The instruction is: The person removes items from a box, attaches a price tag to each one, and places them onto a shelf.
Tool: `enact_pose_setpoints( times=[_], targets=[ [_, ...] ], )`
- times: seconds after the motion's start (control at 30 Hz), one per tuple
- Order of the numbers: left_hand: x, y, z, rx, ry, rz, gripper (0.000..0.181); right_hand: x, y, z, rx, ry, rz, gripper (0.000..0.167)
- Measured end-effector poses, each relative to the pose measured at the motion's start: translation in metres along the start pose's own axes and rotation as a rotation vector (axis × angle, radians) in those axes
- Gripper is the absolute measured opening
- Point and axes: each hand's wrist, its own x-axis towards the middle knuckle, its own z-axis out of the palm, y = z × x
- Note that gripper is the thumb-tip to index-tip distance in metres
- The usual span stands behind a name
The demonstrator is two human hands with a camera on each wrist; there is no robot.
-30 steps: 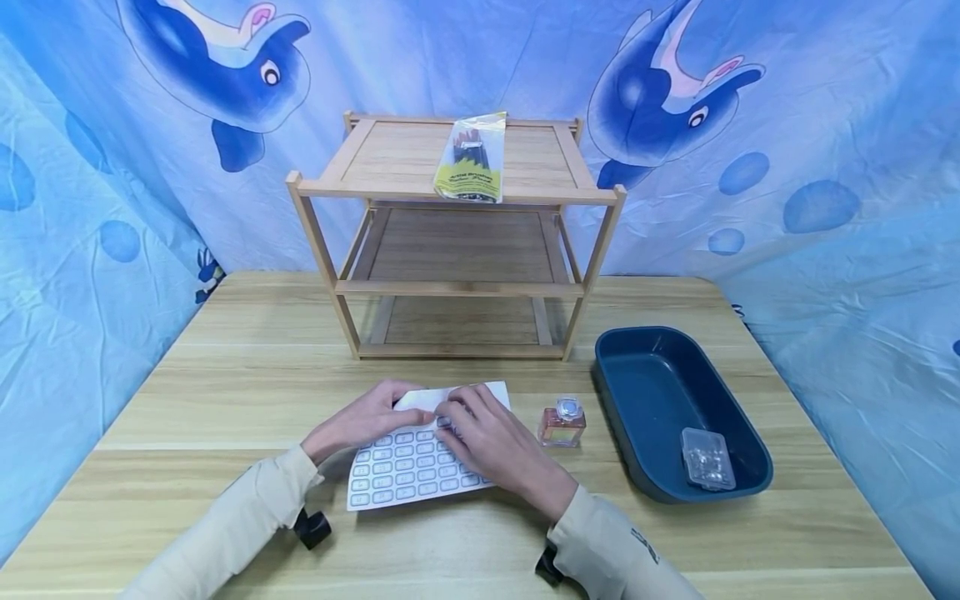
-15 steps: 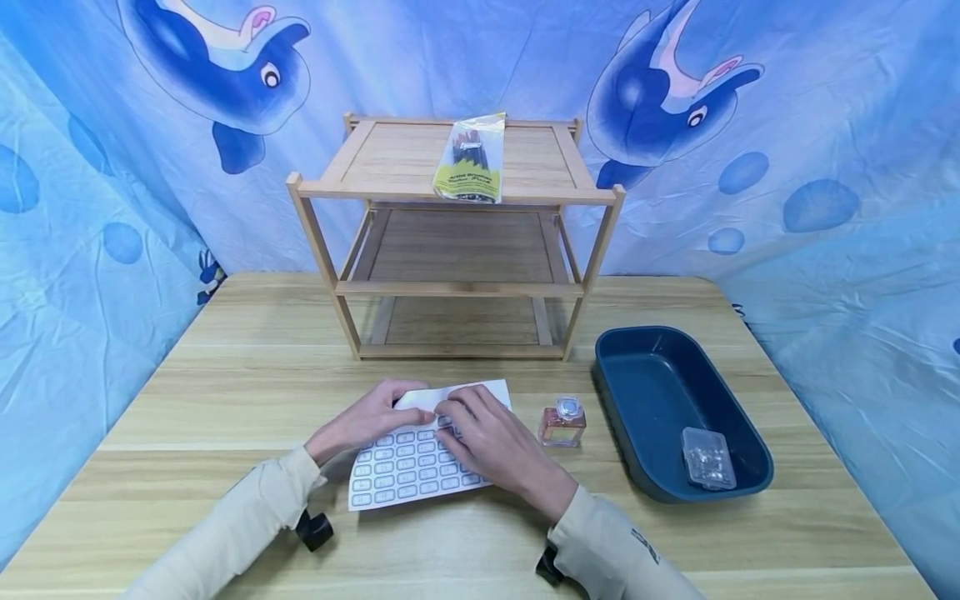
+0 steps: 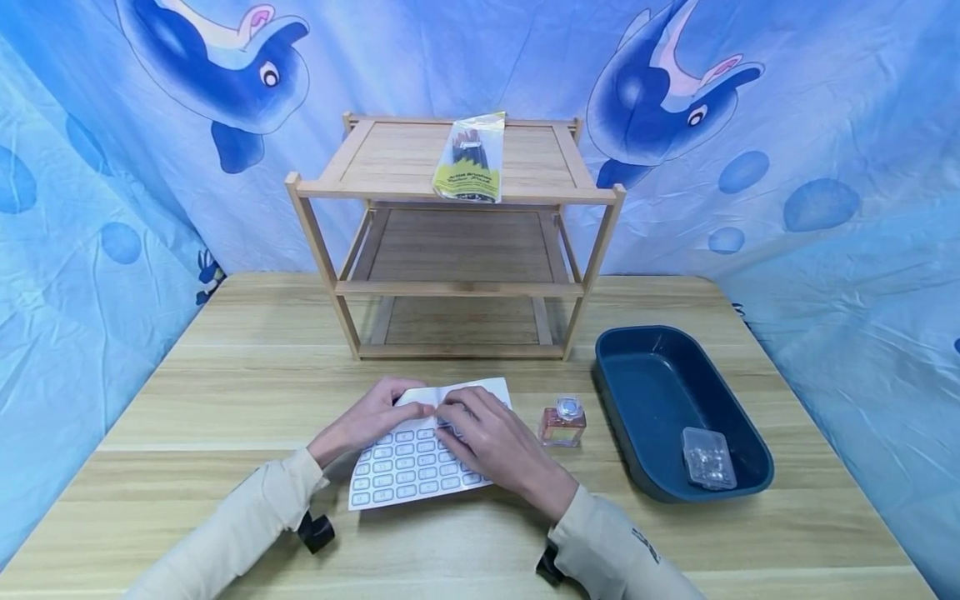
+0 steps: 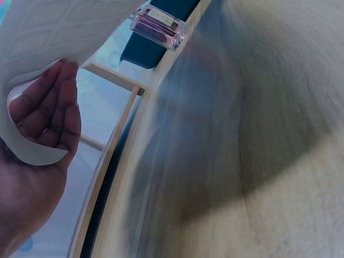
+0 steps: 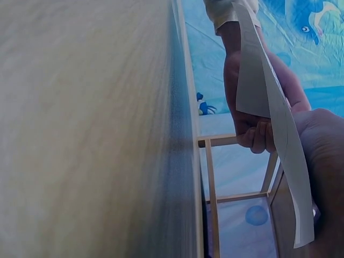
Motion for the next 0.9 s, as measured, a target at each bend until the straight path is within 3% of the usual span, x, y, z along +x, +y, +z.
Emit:
enact_pose_setpoints(
  times=[0.43,0.9],
  targets=[
    [0.0001,0.0013,0.0004,-0.007,-0.010,0.016,0.024,-0.0008,0.0006,0.0005,0.005,0.022,-0.026,0.023],
    [0.0014,-0.0015,0.0005,-0.009,-0.030,0.002,0.023,-0.0004,-0.0016,-0.0014,0.003,-0.015,-0.004,0.023]
  ],
)
